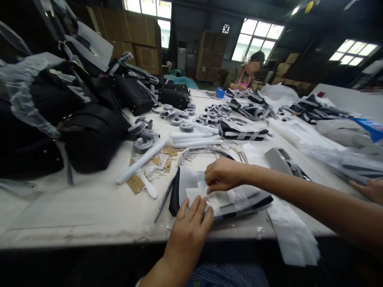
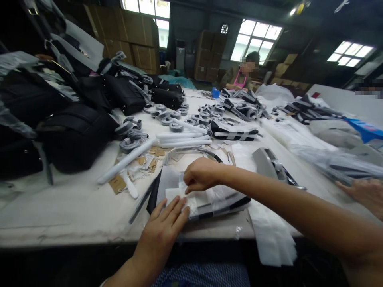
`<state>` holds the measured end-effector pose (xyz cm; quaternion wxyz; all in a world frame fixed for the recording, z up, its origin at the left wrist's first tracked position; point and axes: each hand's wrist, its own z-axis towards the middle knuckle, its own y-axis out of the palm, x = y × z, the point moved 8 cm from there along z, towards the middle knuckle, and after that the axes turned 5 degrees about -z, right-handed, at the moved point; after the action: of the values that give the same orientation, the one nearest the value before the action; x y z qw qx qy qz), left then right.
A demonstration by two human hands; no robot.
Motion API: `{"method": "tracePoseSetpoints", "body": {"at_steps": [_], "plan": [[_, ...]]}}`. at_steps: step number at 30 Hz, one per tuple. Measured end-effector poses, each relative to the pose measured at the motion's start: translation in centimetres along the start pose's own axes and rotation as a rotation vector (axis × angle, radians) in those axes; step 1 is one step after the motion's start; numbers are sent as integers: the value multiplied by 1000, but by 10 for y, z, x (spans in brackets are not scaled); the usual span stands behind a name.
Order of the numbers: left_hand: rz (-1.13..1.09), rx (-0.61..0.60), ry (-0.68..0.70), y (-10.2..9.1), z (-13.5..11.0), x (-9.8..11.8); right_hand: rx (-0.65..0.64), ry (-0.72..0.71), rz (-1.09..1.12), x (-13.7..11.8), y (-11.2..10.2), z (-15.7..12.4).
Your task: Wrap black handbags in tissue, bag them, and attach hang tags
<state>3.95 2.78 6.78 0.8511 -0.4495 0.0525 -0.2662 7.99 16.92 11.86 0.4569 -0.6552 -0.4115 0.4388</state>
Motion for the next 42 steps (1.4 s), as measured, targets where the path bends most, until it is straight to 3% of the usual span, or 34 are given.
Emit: {"method": "tracePoseSetpoints", "body": {"at_steps": [4, 9, 16, 22, 27, 31, 33, 36, 39, 42], "plan": [[-29, 9, -35, 1, 0, -2, -159, 58, -70, 15, 18, 32], [-66, 30, -72, -2, 1, -6, -243, 121, -162, 19, 22, 46], [-63, -48, -53, 2, 3, -6, -372, -29, -392, 21, 30, 57], [-68, 33, -71, -1, 3, -7, -302, 139, -287, 58, 28, 62], [-48, -18, -70, 8, -1, -7, -332, 334, 269, 99, 54, 57], [-52, -1, -63, 10, -4, -8, -220, 455, 350, 115, 52, 41], [-55, 21, -58, 9, -4, -7, -134, 521, 345, 113, 47, 28], [-56, 19, -59, 8, -5, -5, -63, 528, 339, 91, 46, 13], [-51, 3, -64, 8, -4, -4, -59, 504, 303, 68, 53, 8], [-51, 51, -77, 7, -4, -5, -72, 546, 361, 66, 63, 7]]}}
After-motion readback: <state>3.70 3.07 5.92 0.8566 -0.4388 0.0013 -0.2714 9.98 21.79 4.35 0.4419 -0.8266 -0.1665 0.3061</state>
